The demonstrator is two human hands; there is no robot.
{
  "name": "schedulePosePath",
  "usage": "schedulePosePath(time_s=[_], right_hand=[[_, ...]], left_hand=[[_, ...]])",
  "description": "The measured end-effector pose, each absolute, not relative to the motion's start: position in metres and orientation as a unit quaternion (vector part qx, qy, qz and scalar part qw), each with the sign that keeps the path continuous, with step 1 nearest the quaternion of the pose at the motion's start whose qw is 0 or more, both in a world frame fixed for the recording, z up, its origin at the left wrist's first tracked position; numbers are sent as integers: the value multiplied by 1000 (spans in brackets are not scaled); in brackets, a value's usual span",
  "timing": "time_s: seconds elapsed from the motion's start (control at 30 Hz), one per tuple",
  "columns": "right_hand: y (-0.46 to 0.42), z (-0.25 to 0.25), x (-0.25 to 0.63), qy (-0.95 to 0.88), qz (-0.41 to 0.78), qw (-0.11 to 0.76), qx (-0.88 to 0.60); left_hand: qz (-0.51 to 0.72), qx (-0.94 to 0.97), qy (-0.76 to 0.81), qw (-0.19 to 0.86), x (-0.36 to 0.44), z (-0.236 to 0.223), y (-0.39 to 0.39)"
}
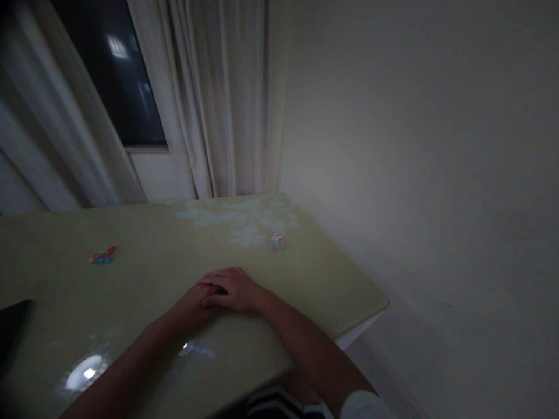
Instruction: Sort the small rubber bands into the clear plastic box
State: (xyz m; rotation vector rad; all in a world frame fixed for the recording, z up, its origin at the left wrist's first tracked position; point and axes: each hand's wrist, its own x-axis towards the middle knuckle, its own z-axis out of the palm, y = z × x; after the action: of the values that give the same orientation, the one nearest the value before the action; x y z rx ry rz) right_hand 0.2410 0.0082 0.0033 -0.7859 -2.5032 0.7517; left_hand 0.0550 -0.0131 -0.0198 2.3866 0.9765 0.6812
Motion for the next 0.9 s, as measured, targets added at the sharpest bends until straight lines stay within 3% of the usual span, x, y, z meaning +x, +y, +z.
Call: schedulePosePath(time_s=[0.9], right_hand=[[8,2,242,-896,271,227,-270]], left_hand=[[241,867,359,248,57,-11,-16]])
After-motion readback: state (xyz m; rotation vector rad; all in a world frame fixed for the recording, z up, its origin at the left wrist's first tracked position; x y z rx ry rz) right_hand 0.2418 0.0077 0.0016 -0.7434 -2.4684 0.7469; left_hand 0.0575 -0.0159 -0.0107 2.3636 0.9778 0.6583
